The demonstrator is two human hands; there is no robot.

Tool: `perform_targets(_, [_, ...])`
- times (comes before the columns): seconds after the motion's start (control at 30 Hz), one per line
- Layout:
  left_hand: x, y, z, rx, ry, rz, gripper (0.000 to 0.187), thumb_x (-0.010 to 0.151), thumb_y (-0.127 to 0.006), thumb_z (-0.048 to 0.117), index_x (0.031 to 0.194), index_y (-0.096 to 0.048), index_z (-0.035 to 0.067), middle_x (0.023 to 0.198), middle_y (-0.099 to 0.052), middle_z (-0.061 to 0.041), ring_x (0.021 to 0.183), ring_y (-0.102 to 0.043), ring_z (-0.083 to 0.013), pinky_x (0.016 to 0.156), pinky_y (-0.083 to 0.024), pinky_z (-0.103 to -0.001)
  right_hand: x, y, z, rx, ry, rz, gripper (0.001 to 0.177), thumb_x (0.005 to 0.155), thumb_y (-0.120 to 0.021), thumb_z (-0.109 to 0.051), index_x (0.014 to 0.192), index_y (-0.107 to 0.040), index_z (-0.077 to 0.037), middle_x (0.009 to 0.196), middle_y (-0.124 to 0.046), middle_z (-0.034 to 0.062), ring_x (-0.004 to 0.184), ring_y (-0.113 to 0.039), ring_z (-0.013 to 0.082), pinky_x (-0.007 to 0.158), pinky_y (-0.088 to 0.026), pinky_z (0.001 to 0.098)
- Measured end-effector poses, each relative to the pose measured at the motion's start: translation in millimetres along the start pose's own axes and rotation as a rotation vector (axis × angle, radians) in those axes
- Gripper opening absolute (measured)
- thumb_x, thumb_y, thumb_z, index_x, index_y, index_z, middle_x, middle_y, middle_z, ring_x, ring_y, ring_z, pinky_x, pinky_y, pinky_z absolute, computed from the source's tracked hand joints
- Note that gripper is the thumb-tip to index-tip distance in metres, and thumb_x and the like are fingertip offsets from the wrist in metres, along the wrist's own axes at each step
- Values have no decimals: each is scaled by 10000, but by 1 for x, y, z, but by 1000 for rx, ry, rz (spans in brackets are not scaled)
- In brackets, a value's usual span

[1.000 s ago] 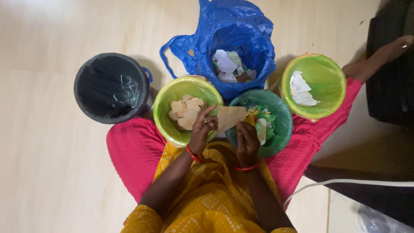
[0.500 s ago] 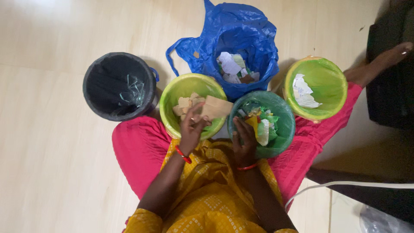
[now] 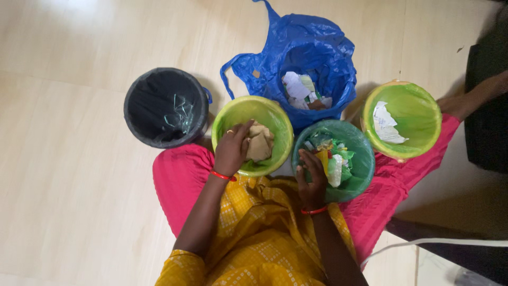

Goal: The person sits on the floor and sorts waste items from a blue plastic bag into three separate bowls. They pick up pieces of paper, cardboard, and plastic packaging, then place each item into the corresponding bowl based on material type.

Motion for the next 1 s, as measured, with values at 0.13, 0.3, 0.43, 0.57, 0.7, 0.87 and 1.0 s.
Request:
perform_targets(0.13, [3, 6, 3, -43, -37, 81, 563, 894, -629, 54, 1446, -548, 129, 1368, -576, -230, 1168, -580, -425, 991, -465, -496, -1, 1, 5, 27, -22, -6, 405, 966, -604, -22, 1368, -627, -64, 1369, -633, 103, 1138, -654, 221, 932, -533, 332])
perform_targets(0.3, [-1, 2, 3, -66, -13, 75, 469, 936, -618, 86, 1401, -578, 130, 1329, -628, -185, 1164, -598, -404, 981, -475, -491, -3, 3, 33, 130, -157, 35, 458, 943, -628, -46, 1399, -587, -66, 1339, -632, 95, 1123, -642, 175, 932, -533, 306])
perform_targets(0.43, [-1, 0, 7, 20, -23, 89, 436, 945, -636, 117, 1378, -589, 132, 1296, -644, -164, 1123, -611, -394, 944, -486, -488, 11, 9, 63, 467, -315, 111, 479, 956, -648, -71, 1420, -533, -48, 1348, -609, 100, 1144, -605, 159, 947, -508, 305])
perform_targets(0.57, [5, -5, 3, 47, 29, 1, 498, 919, -647, 142, 1413, -583, 136, 1230, -656, -161, 1033, -634, -385, 874, -502, -492, 58, 33, 62, 502, -169, 190, 426, 1014, -635, -113, 1414, -519, -23, 1368, -615, 98, 1178, -613, 163, 1009, -500, 309])
perform_targets(0.7, [8, -10, -1, 102, 32, -15, 472, 907, -664, 169, 1372, -594, 128, 1225, -661, -170, 995, -647, -387, 844, -512, -497, 132, 33, 71, 255, -94, 118, 208, 1047, -644, -113, 1230, -703, -33, 1195, -727, 69, 1113, -666, 147, 1006, -512, 304])
perform_targets(0.87, [4, -18, -10, 115, 38, 2, 413, 923, -654, 195, 1329, -620, 127, 1173, -684, -154, 968, -654, -375, 810, -529, -491, 240, -28, 131, -70, -92, -135, 176, 980, -654, -141, 1119, -756, -104, 1057, -774, 78, 965, -743, 192, 859, -567, 323])
perform_targets(1.0, [2, -21, -19, 128, 90, 3, 365, 920, -658, 231, 1273, -663, 138, 1090, -709, -149, 904, -664, -370, 761, -541, -492, 293, -81, 198, -324, -93, -304, 171, 939, -693, -175, 1078, -776, -119, 1045, -768, 133, 982, -736, 290, 886, -565, 390])
Point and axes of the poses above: each hand's wrist, its own x-axis towards the middle knuckle, its own y-axis out of the back of the hand, z = x × y, the point moved 8 cm from there along x, towards the middle knuckle
